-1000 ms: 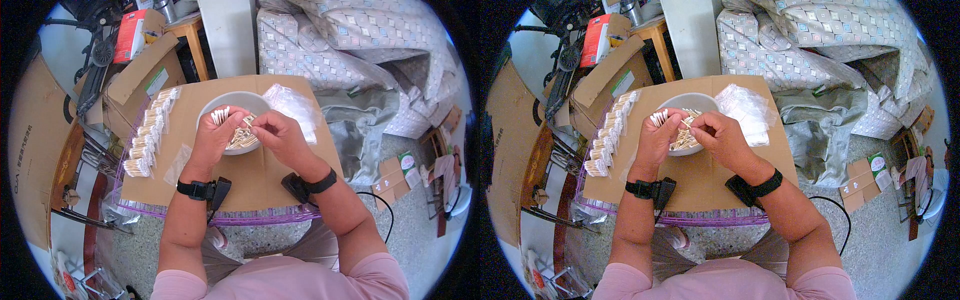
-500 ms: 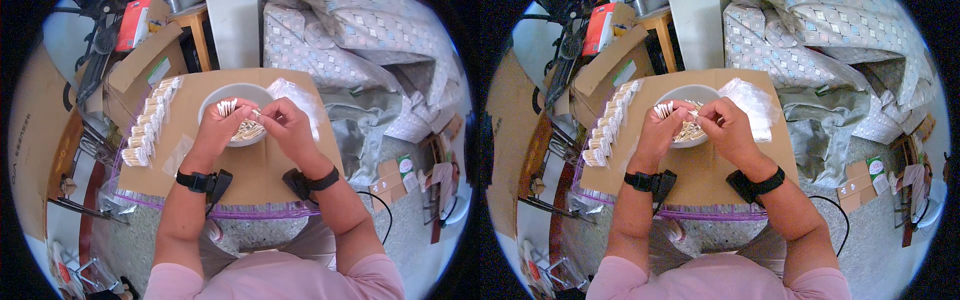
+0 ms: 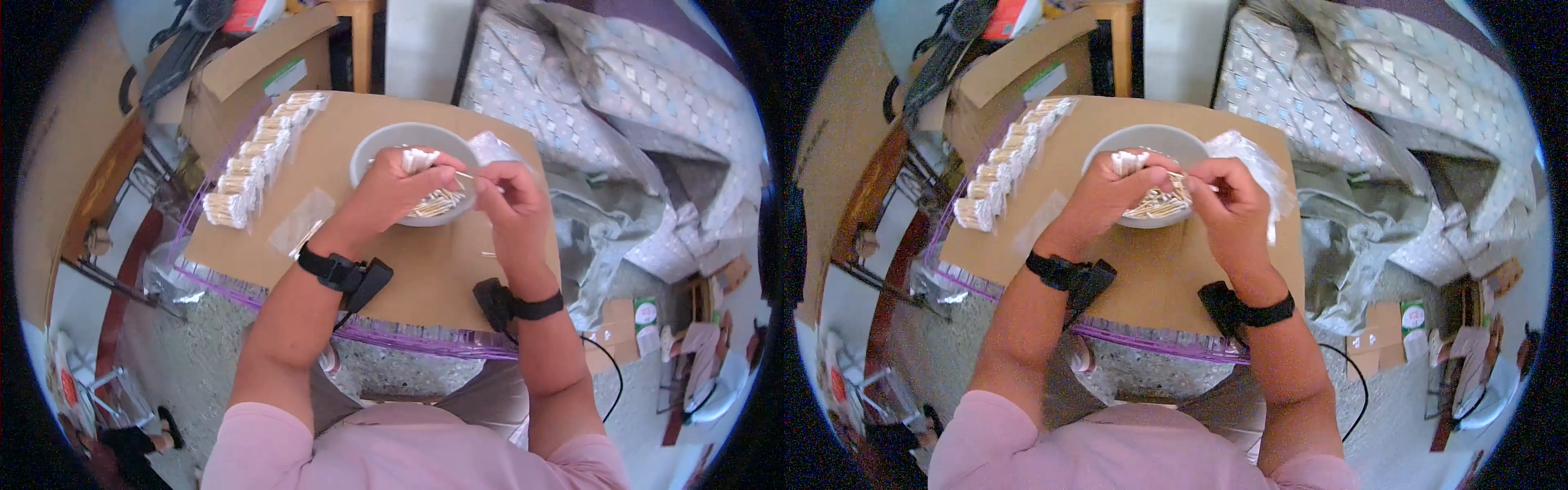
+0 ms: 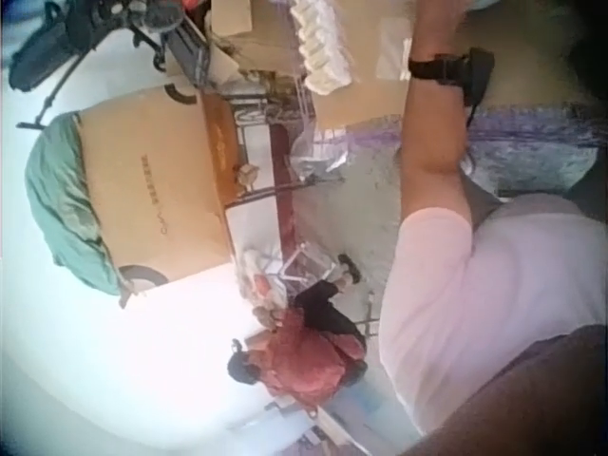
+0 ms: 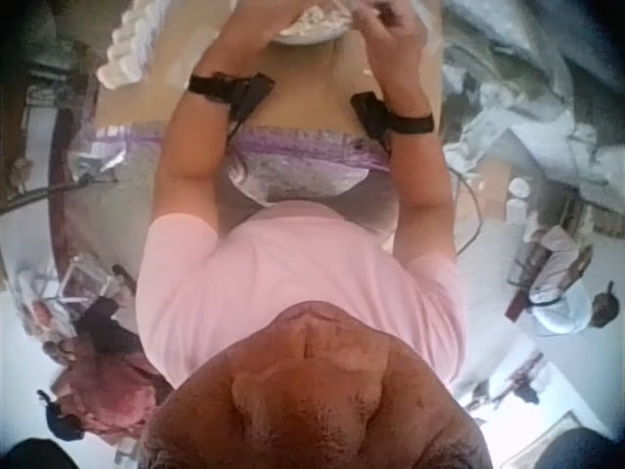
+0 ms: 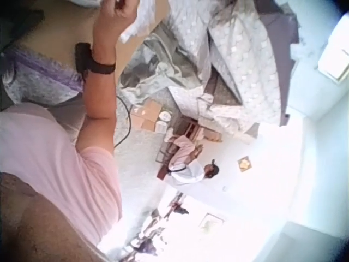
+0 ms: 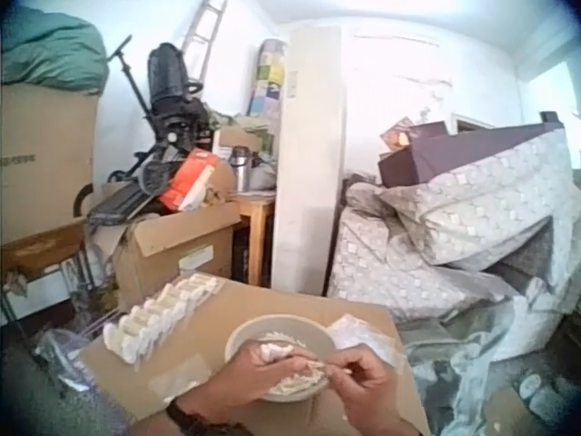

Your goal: Packaging cotton swabs into small plastic bags.

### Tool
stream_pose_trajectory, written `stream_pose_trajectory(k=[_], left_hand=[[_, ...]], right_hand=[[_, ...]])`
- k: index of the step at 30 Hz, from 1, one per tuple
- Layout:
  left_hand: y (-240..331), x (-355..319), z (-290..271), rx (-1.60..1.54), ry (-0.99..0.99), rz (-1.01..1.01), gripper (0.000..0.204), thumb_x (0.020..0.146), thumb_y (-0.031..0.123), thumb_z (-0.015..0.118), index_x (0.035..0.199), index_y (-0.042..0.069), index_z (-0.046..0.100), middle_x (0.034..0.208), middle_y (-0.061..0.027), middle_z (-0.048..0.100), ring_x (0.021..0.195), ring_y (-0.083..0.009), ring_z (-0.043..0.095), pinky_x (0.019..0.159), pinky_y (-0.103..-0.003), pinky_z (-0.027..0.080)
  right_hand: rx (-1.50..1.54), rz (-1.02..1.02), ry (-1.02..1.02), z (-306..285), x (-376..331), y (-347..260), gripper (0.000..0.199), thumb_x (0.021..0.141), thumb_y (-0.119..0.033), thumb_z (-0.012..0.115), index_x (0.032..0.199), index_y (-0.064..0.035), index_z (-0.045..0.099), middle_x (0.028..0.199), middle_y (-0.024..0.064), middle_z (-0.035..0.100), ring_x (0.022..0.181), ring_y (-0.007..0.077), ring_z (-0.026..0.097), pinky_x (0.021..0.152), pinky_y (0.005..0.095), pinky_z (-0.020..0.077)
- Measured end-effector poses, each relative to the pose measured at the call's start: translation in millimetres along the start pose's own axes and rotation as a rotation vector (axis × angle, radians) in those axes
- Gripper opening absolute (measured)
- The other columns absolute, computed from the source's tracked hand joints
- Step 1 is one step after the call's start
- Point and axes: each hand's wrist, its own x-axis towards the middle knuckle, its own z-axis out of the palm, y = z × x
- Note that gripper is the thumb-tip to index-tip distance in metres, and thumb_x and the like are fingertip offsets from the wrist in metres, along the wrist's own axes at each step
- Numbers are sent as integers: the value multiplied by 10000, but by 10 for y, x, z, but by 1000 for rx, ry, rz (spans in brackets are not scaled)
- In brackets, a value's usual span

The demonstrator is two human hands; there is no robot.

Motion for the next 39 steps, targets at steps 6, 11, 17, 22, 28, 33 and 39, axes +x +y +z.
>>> stream_pose_trajectory(k=[6,11,17,22,28,33,39], left_hand=[[38,1,-53,-16,-153,-64,233,934,241,572,995,38,670,748,44,589,671,-18,505,556,-191,402],[-61,14,-75,-238,-213,-80,323,984,290,480,1019,23,657,716,43,544,553,-20,380,487,-182,308],[-18,69,-60,-201,-187,51,333,997,275,458,1016,-1,644,745,-8,622,567,-49,523,481,-197,387],[201,71,85,84,-277,-35,341,995,291,444,1010,-12,600,783,-64,654,641,-112,631,558,-245,528],[547,-252,151,86,-320,-144,320,998,276,432,991,-5,584,784,-91,657,595,-124,622,525,-249,511],[540,-682,257,-116,-252,-229,306,998,292,439,936,27,579,748,-70,644,567,-108,600,504,-237,488],[668,-1199,357,-186,-206,-288,290,997,338,446,877,96,551,675,-6,581,513,-56,502,457,-198,397]], right_hand=[[33,-42,48,-61,10,-54,50,877,-19,618,917,-13,588,806,20,593,681,86,559,607,223,472],[53,-88,82,-50,21,-31,85,878,-13,614,940,-20,555,788,25,579,661,92,548,590,227,458],[29,-89,27,-61,-5,-55,128,867,-9,633,956,-29,542,826,23,570,687,90,542,603,224,454],[-25,-119,45,-37,-19,-161,152,863,-16,646,977,-21,545,837,16,574,709,83,547,608,208,453],[46,-63,-60,-63,-57,-314,158,881,-13,617,1030,-7,565,899,56,642,757,95,590,661,207,482],[-119,-80,-193,119,-250,-653,182,912,-34,567,1083,-13,624,940,49,662,791,107,606,643,226,505],[-365,-247,-377,183,-600,-1018,201,912,-60,538,1073,-20,650,1075,103,653,910,207,628,764,298,508]])
